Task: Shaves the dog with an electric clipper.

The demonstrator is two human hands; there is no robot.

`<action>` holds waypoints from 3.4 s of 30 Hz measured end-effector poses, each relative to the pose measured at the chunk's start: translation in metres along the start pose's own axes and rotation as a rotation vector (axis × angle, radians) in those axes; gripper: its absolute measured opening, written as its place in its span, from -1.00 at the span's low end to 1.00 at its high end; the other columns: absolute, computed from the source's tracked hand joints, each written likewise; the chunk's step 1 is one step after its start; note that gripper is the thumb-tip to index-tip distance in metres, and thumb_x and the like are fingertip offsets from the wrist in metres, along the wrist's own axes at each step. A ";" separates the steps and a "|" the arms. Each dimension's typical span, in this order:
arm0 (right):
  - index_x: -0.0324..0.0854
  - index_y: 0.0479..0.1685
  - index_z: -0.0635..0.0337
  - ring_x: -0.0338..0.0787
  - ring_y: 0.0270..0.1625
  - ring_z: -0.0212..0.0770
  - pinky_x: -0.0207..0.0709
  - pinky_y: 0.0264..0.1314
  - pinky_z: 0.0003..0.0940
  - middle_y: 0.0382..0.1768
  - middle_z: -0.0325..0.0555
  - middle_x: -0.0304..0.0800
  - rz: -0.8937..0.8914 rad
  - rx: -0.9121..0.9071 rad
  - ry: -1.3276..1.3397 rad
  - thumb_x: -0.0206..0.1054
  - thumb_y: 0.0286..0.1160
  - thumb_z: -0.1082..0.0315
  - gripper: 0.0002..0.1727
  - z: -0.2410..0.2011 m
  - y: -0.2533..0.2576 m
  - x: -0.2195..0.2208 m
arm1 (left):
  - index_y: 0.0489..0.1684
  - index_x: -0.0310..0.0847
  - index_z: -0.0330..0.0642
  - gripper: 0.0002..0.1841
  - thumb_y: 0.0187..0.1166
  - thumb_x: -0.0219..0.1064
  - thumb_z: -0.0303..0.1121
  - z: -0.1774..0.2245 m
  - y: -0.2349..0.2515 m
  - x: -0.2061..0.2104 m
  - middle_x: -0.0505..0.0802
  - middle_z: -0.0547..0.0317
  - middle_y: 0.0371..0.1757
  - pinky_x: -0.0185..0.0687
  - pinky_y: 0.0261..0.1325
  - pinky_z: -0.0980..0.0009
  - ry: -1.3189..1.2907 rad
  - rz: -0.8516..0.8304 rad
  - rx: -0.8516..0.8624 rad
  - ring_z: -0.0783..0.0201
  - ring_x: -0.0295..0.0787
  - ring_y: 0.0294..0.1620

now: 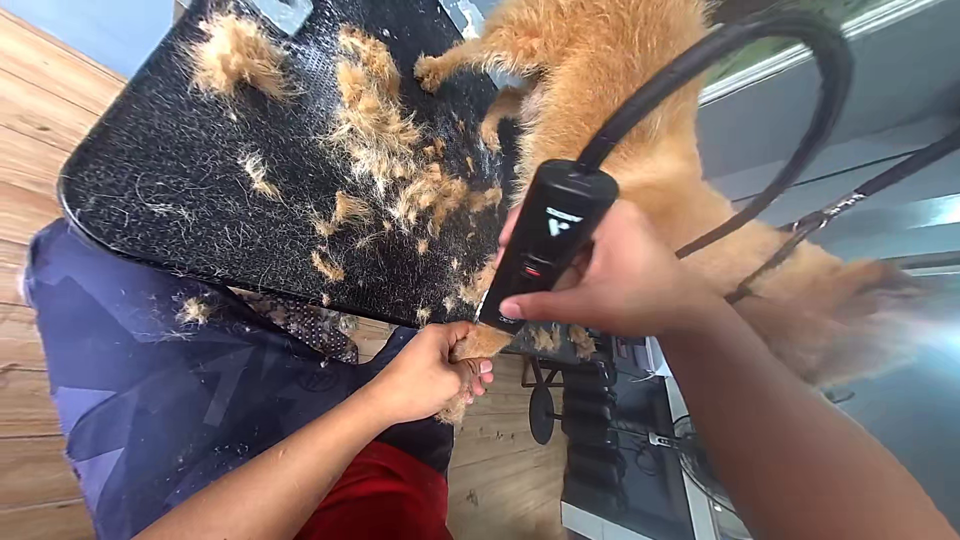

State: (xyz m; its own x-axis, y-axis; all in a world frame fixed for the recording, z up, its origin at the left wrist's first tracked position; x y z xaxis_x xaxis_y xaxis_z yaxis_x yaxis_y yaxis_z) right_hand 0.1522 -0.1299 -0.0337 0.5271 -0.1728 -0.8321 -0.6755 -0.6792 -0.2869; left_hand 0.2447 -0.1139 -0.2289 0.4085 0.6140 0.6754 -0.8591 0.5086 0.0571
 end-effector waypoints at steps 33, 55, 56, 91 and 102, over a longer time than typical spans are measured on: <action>0.51 0.21 0.31 0.92 0.02 -0.01 0.92 0.11 -0.08 0.00 0.00 0.87 0.248 -0.125 0.185 0.76 -0.07 0.46 -0.28 0.012 -0.033 -0.003 | 0.38 0.59 -0.42 -0.57 0.53 0.11 -0.64 0.006 -0.009 -0.013 0.82 -0.28 0.22 0.75 0.33 -0.02 -0.391 -0.065 0.049 -0.11 0.82 0.20; 0.52 0.19 0.16 0.89 0.03 0.09 0.89 0.12 -0.01 -0.01 0.02 0.85 -0.013 -0.247 0.253 0.76 0.00 0.35 -0.33 -0.038 -0.017 -0.047 | 0.15 0.69 -0.41 -0.77 0.70 0.19 -0.53 0.040 0.013 0.005 0.89 -0.15 -0.07 0.87 0.05 0.14 -0.575 -0.004 0.004 0.07 0.91 -0.12; 0.51 0.18 0.17 0.91 -0.01 0.06 0.91 0.06 -0.04 -0.03 0.00 0.85 0.106 -0.234 0.202 0.77 -0.01 0.34 -0.32 -0.041 -0.014 -0.060 | 0.12 0.69 -0.43 -0.79 0.71 0.22 -0.51 0.039 0.015 0.008 0.89 -0.14 -0.09 0.88 0.04 0.17 -0.541 0.015 -0.005 0.08 0.91 -0.14; 0.64 -0.01 -0.15 0.83 -0.21 -0.32 0.71 -0.23 -0.02 -0.28 -0.34 0.81 0.101 0.575 -0.808 0.62 -0.09 -0.13 -0.43 0.004 0.053 -0.060 | -0.18 0.73 -0.14 -0.66 0.76 0.24 -0.05 -0.032 -0.016 0.044 0.88 0.30 -0.40 0.83 -0.22 0.42 0.108 -0.056 -0.050 0.43 0.84 -0.43; 0.69 -0.08 0.03 0.89 -0.51 -0.25 0.82 -0.56 -0.21 -0.39 -0.19 0.90 0.031 0.597 -0.513 0.64 0.10 0.11 -0.59 0.009 0.092 -0.036 | -0.16 0.78 -0.13 -0.62 0.75 0.22 -0.01 -0.028 -0.019 0.044 0.86 0.26 -0.31 0.79 -0.17 0.45 0.265 -0.009 0.065 0.44 0.81 -0.35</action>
State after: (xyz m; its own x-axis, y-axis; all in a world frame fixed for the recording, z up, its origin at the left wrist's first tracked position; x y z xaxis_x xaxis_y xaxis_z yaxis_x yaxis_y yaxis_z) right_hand 0.0667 -0.1796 -0.0348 0.2977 0.2645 -0.9173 -0.9254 -0.1561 -0.3453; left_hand 0.2872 -0.0798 -0.2209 0.4755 0.7507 0.4587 -0.8695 0.4804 0.1150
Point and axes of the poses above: each hand's wrist, its own y-axis towards the middle knuckle, its own x-axis out of the palm, z = x × y, the point moved 7 cm from there along y, towards the middle knuckle
